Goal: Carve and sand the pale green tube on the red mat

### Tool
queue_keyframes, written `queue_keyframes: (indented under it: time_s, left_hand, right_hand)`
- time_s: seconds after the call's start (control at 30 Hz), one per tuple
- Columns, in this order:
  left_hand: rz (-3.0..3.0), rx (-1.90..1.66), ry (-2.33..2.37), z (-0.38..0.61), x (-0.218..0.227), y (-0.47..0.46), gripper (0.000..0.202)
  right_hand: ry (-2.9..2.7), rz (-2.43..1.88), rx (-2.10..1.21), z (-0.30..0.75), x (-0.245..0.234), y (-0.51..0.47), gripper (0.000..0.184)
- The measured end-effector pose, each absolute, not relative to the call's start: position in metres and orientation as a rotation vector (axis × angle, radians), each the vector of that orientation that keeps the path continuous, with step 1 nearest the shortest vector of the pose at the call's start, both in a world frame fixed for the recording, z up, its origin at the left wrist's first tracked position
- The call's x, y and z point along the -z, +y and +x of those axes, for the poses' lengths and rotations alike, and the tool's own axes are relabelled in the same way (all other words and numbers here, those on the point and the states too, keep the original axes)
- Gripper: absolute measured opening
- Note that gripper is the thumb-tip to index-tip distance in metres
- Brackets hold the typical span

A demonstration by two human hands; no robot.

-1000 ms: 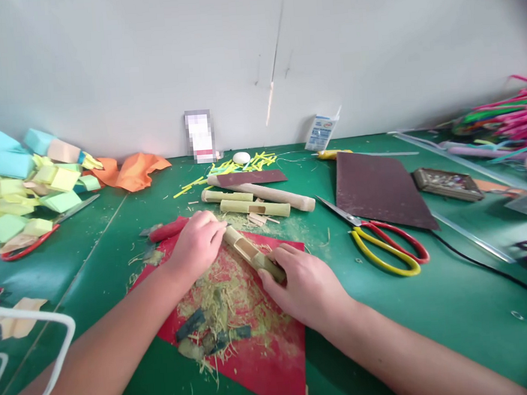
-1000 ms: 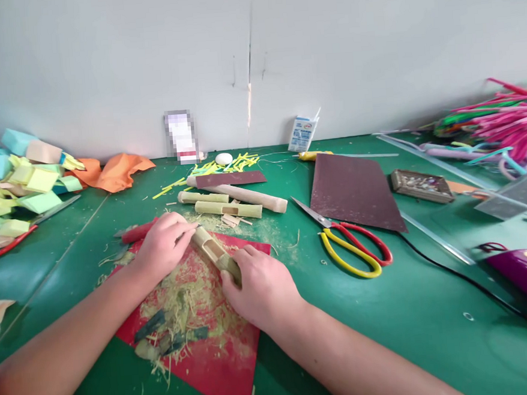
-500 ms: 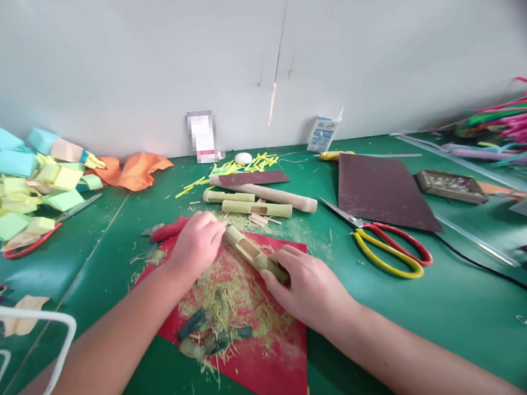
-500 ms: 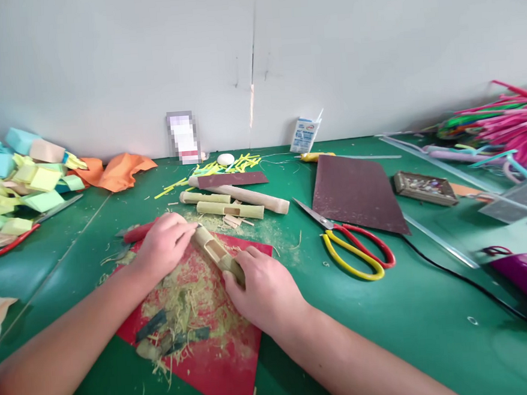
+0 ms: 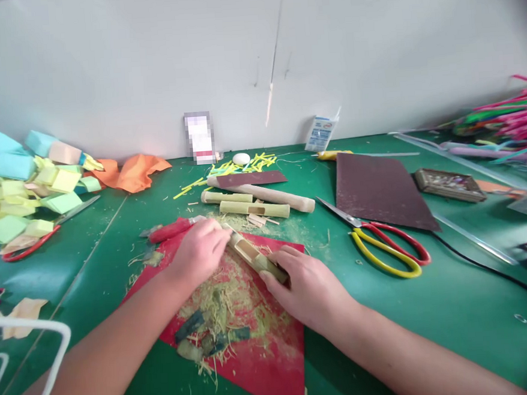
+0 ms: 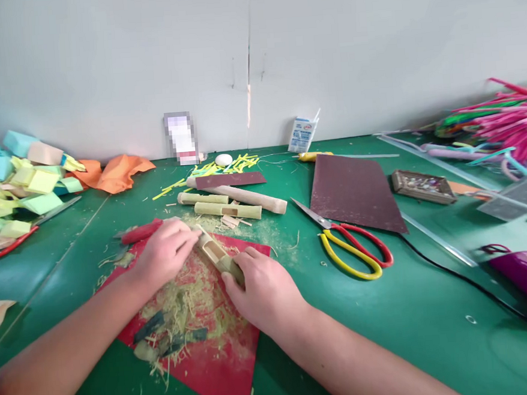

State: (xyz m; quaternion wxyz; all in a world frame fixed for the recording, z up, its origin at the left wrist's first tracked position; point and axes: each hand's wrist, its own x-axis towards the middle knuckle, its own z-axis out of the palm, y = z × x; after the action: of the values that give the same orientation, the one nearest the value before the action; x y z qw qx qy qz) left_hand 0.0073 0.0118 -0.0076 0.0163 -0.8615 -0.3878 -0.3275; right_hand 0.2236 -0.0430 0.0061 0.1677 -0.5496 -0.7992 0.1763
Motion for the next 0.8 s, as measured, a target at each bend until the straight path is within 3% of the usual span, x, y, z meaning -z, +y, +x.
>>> queue_keyframes:
  time_s: [0.8]
  left_hand:
    - [-2.689,0.976,-1.233,0.01,0.005,0.0098,0.02]
  right_hand:
    - [-2.25,-1.554,-0.498,0.2227,-0.0061,-0.0446,0.011]
